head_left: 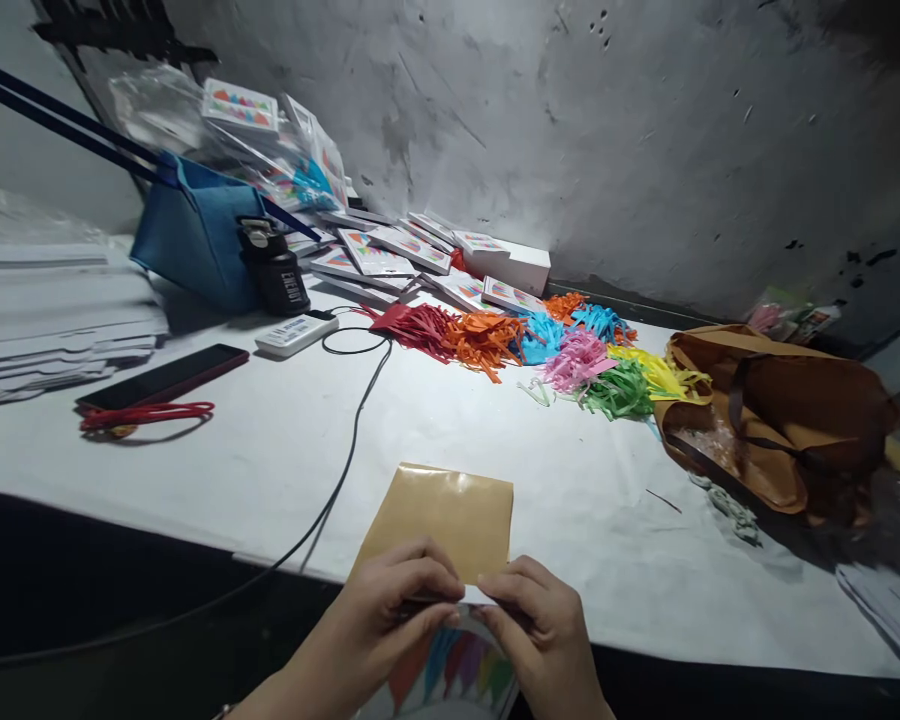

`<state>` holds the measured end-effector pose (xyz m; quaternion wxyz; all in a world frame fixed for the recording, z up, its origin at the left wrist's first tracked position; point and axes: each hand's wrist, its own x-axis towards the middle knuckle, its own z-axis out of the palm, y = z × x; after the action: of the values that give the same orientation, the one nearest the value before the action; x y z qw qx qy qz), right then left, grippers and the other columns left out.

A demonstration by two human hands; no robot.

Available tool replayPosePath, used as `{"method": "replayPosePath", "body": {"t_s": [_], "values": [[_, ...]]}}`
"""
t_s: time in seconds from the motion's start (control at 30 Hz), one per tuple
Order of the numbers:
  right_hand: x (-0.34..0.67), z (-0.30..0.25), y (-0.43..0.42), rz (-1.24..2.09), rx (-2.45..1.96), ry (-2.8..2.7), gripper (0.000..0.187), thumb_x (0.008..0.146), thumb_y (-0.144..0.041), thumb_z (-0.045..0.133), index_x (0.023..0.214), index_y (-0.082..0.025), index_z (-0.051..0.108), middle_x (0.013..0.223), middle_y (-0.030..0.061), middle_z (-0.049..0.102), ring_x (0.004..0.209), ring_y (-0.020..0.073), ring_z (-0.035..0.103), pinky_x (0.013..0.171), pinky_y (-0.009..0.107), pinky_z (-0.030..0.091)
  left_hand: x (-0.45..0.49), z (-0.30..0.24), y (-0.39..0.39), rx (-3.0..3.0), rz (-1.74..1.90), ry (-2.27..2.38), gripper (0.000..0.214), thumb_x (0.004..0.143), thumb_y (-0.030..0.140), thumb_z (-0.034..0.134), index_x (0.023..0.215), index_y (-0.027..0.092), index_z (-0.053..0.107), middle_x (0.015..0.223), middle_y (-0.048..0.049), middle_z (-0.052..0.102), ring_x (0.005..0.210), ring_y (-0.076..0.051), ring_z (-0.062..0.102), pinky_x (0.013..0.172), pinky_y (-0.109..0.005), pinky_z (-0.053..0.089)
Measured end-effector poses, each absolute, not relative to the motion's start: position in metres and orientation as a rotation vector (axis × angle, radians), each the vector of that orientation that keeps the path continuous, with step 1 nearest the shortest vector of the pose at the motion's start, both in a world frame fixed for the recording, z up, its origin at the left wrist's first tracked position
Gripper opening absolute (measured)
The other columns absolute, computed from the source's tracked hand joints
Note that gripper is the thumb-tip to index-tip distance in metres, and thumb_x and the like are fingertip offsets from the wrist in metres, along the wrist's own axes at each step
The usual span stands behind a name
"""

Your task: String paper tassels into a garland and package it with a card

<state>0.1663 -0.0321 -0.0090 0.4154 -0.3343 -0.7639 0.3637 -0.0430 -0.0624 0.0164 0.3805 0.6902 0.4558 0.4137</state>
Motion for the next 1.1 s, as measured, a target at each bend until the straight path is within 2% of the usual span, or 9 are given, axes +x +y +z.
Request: {"method": "replayPosePath", "body": {"t_s": [0.07,0.17,0.23,0.37,0.47,0.73,0.93,1.1], "values": [[0.167,-0.009,-0.030,0.896,-0.795,-1.926,0.013,0.091,-0.017,0.065,0.100,-0.022,0.074,0.084,0.0031,0.068,0.073,0.0138,0.068,0.063,0.020,0.053,-0.044,0.017,-0.063,1.761,1.054,1.171,0.011,0.094,0.025,0.062,0.089,0.022,0.071,0.086,-0.0013,0.066,0.077,-0.014,0.066,0.065,-0.020,0.047],[0.171,-0.009,-0.029,0.886,-0.676,-1.943,0.034,0.091,-0.019,0.068,0.124,-0.027,0.066,0.100,0.0053,0.070,0.085,0.0163,0.071,0.073,0.022,0.059,-0.047,0.018,-0.063,1.747,1.048,1.190,0.012,0.095,0.025,0.059,0.092,0.022,0.070,0.091,-0.0024,0.066,0.079,-0.015,0.066,0.066,-0.020,0.048],[0.174,-0.010,-0.030,0.879,-0.636,-1.926,0.042,0.090,-0.020,0.069,0.130,-0.029,0.061,0.110,0.0070,0.067,0.093,0.0180,0.071,0.077,0.024,0.062,-0.049,0.018,-0.062,1.764,1.040,1.171,0.010,0.094,0.026,0.060,0.095,0.023,0.070,0.095,-0.0030,0.067,0.082,-0.016,0.067,0.068,-0.021,0.049],[0.177,-0.012,-0.032,0.869,-0.680,-1.908,0.030,0.089,-0.015,0.066,0.117,-0.027,0.066,0.107,0.0055,0.065,0.094,0.0175,0.069,0.077,0.023,0.062,-0.051,0.017,-0.063,1.766,0.998,1.128,0.011,0.093,0.027,0.064,0.102,0.024,0.069,0.102,-0.0036,0.066,0.087,-0.017,0.067,0.073,-0.021,0.053],[0.178,-0.013,-0.033,0.881,-0.692,-1.924,0.031,0.090,-0.015,0.065,0.118,-0.028,0.065,0.105,0.0047,0.065,0.093,0.0173,0.068,0.075,0.025,0.061,-0.050,0.016,-0.064,1.731,0.965,1.104,0.012,0.095,0.026,0.061,0.104,0.024,0.068,0.104,-0.0044,0.064,0.087,-0.017,0.068,0.073,-0.021,0.055],[0.175,0.000,-0.030,0.483,-0.725,-2.023,0.017,0.091,-0.007,0.060,0.097,-0.022,0.064,0.084,0.0024,0.061,0.082,0.0177,0.058,0.071,0.033,0.050,-0.046,0.017,-0.065,1.800,0.974,1.136,0.011,0.094,0.024,0.061,0.103,0.025,0.068,0.103,-0.0034,0.064,0.089,-0.016,0.068,0.076,-0.021,0.052],[0.176,-0.007,-0.033,0.204,-0.587,-2.090,0.021,0.090,-0.003,0.050,0.101,-0.017,0.060,0.083,0.0053,0.066,0.080,0.0200,0.061,0.081,0.044,0.045,-0.046,0.009,-0.065,1.862,0.990,1.115,0.012,0.096,0.023,0.060,0.105,0.025,0.067,0.099,-0.0029,0.065,0.084,-0.014,0.067,0.073,-0.020,0.051],[0.174,-0.017,-0.040,-0.094,-0.583,-2.023,0.015,0.099,-0.014,0.048,0.104,-0.018,0.062,0.077,0.0027,0.071,0.071,0.0172,0.068,0.088,0.044,0.046,-0.049,0.002,-0.063,1.915,1.024,1.143,0.015,0.095,0.023,0.062,0.109,0.025,0.068,0.100,-0.0042,0.066,0.084,-0.015,0.067,0.074,-0.021,0.053]]}}
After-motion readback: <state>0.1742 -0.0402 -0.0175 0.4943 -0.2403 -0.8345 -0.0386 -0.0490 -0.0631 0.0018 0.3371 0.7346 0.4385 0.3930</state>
